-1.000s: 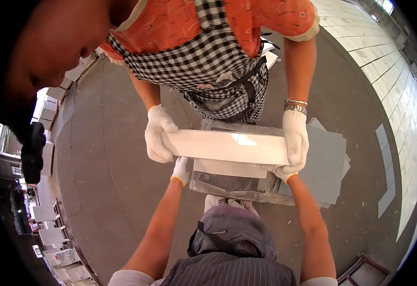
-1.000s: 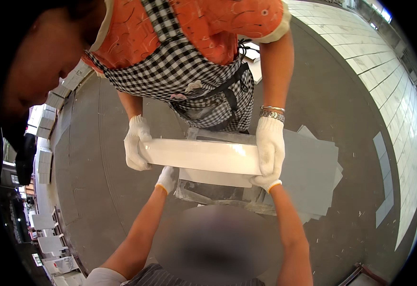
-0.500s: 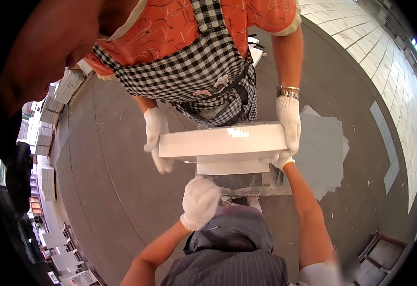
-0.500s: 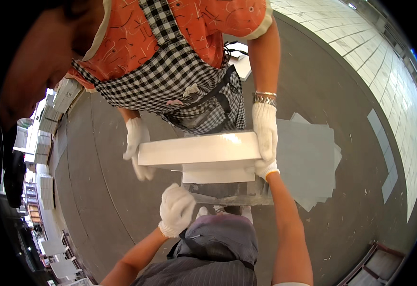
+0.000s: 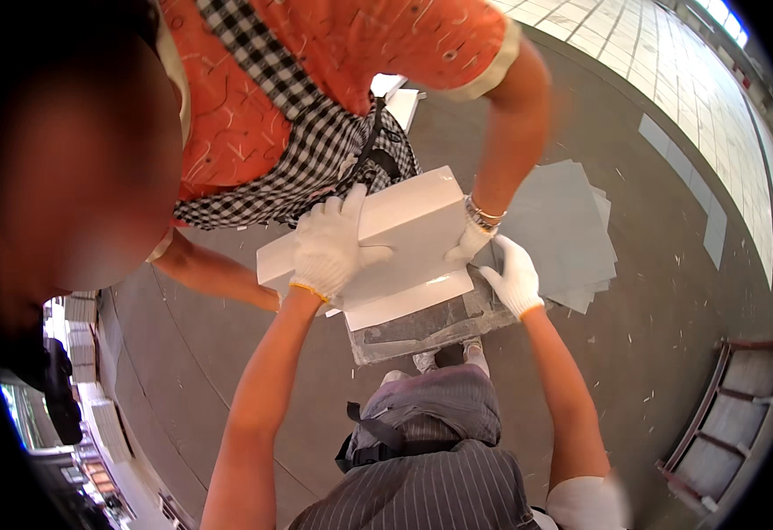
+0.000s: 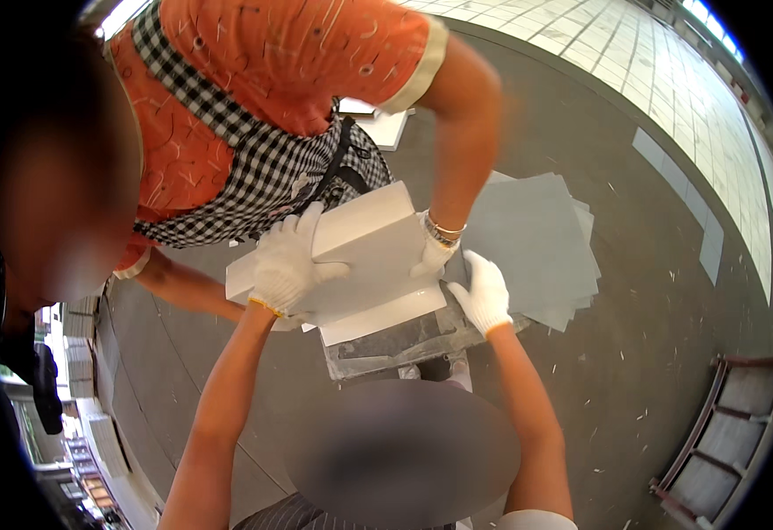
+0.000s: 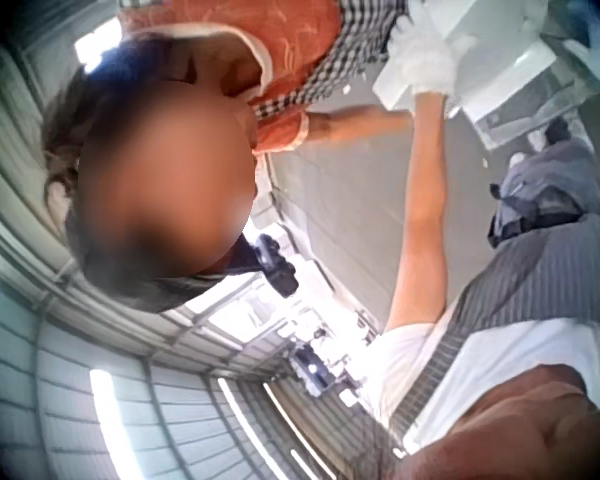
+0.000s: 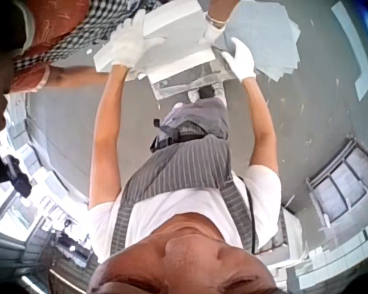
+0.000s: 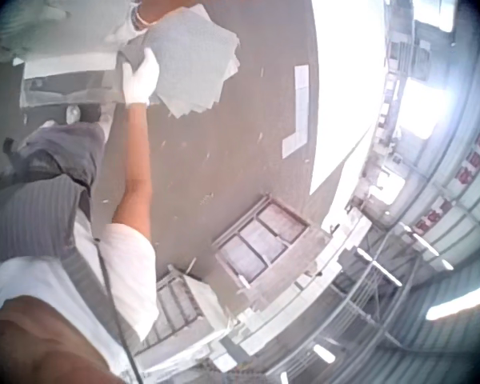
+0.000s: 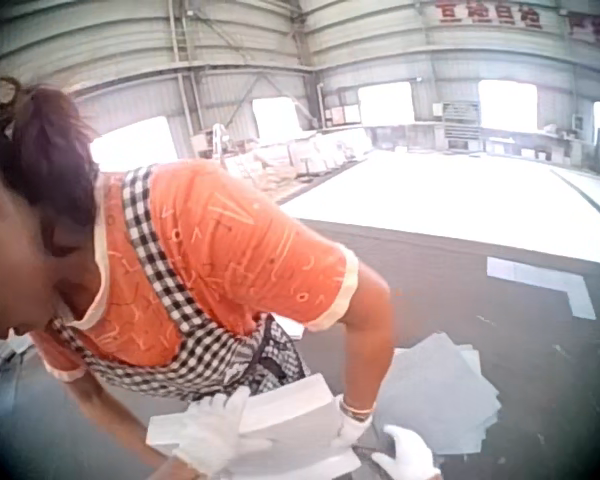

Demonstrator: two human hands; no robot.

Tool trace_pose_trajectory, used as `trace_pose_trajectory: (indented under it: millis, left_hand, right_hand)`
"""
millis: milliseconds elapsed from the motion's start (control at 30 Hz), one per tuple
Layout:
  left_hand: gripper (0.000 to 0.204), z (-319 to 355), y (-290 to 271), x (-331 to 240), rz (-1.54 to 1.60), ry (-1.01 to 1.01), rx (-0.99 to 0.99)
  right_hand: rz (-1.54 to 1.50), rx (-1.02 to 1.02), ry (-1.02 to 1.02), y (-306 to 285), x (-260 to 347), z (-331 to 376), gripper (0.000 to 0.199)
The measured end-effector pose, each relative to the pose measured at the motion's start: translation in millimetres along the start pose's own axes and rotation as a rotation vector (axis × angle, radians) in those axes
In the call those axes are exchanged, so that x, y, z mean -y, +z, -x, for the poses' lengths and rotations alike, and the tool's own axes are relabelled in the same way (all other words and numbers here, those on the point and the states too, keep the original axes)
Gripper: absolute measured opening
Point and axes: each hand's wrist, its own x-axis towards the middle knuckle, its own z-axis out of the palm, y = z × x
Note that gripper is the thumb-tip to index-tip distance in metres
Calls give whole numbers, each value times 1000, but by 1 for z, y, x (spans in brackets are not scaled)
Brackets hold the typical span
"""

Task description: The person wraps gray rectangular tiles with plastic film and places them into a white box. A coworker assists by handing over tiles and holding the box open. The person uses a tape dispenser to seal the box.

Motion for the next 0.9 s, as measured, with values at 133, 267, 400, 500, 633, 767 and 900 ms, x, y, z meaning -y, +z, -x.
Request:
trace_pose_trajectory:
  millis: [133,267,400,500,633,767,900]
  left_hand:
    - [103,5,-1,10,-41,57,-127]
    - [101,8,3,20,-54,43,-166]
    - [100,-14,-2,30,39,17,-100]
    - [101,-29,-17,34,262,-64,54]
    - [97,-39,-1,65,161,-99,-23]
    - [79,-12,58,97,225,-151,-136]
    - [53,81,95,-50,64,17,-322]
  right_hand:
    - [-77,-4,136,-18,-26,111,61]
    - [-145,105,380,-3,-46,249,56]
    - [-319,179,697,26,-69,352,49]
    - [-403,84,763,28,-96,380,47]
    - [-368,149,794,-8,-131,387,43]
    - [-591,26,794,-36,-175,425,46]
    - [-677,-7,1026,-72,-212,476,46]
